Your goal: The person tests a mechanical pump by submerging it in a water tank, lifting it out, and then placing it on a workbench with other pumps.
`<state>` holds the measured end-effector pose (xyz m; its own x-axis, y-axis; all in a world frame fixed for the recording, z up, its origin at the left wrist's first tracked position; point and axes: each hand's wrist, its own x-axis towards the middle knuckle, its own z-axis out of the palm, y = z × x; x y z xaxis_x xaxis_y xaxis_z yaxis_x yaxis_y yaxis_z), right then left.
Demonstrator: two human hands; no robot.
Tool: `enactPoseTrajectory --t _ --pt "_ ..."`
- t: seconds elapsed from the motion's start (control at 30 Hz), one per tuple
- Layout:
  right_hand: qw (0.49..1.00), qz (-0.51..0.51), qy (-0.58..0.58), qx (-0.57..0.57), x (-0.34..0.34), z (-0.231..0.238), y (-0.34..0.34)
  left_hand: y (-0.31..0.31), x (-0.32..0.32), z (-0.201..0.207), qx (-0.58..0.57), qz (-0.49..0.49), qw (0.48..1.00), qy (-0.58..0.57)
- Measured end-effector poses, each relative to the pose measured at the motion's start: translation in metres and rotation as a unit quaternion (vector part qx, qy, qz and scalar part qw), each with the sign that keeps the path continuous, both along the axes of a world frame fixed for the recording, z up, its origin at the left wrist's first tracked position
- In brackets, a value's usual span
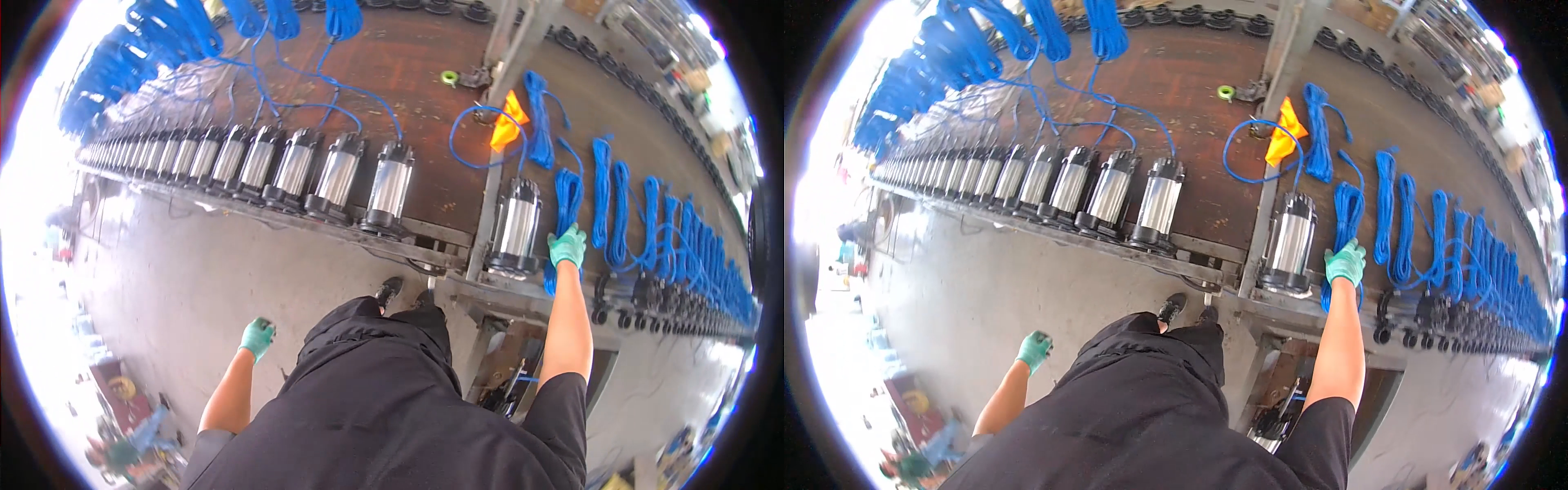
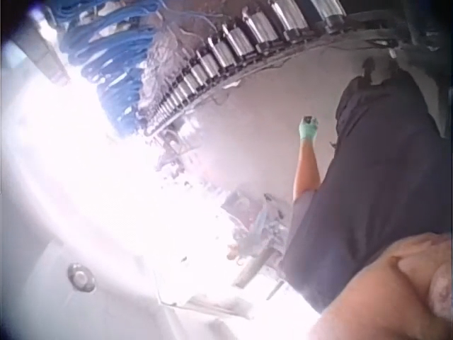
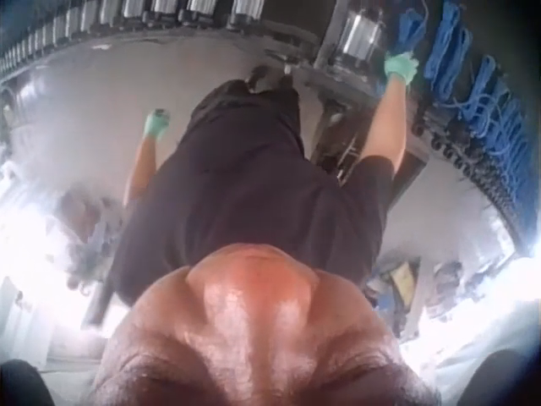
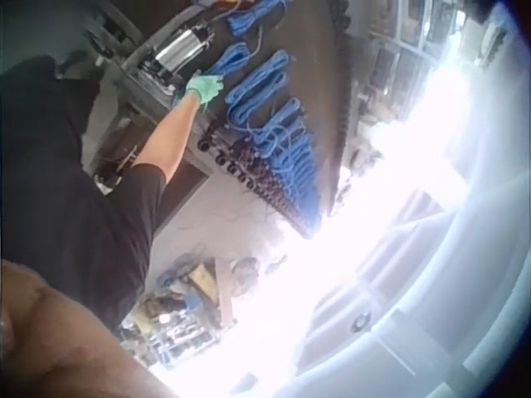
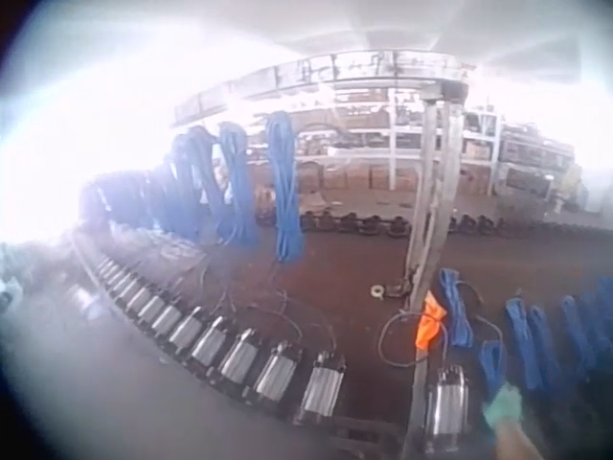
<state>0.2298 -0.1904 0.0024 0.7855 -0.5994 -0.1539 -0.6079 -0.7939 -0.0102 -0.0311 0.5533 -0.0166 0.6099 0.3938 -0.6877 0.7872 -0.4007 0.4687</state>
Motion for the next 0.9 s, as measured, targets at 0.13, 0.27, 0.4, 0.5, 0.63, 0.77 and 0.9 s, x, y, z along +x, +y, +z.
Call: enactPoseTrajectory --t 0.13,0.27,0.4,0.5,0.63,0.77,0.9 --pt "0.999 -0.036 -0.021 -0.012 0.015 -0.025 -0.029 0.0 -0.101 0.004 0.003 0.131 0.978 0.162" --pt "0.943 0.005 -0.165 0.289 0.002 -0.039 -0.083 -0.052 -0.113 0.044 -0.007 0.071 0.974 0.216" --pt "0.873 0.167 -0.31 0.337 -0.01 0.052 -0.013 -0.057 -0.164 0.029 -0.016 0.11 0.98 0.165" --pt "0.886 0.304 -0.259 0.235 -0.01 0.072 -0.002 -0.049 -0.158 0.004 -0.038 -0.046 0.995 0.079" --pt "0.914 0.38 -0.093 0.106 -0.009 0.067 0.018 -0.043 -0.105 -0.005 -0.099 0.107 0.986 0.085" --pt "0.913 0.37 -0.025 0.17 -0.003 0.063 0.034 -0.006 -0.106 -0.037 -0.163 0.249 0.955 0.005" --pt "0.865 0.302 -0.011 0.4 0.017 0.049 0.03 0.014 -0.102 -0.053 -0.184 0.226 0.957 -0.005"
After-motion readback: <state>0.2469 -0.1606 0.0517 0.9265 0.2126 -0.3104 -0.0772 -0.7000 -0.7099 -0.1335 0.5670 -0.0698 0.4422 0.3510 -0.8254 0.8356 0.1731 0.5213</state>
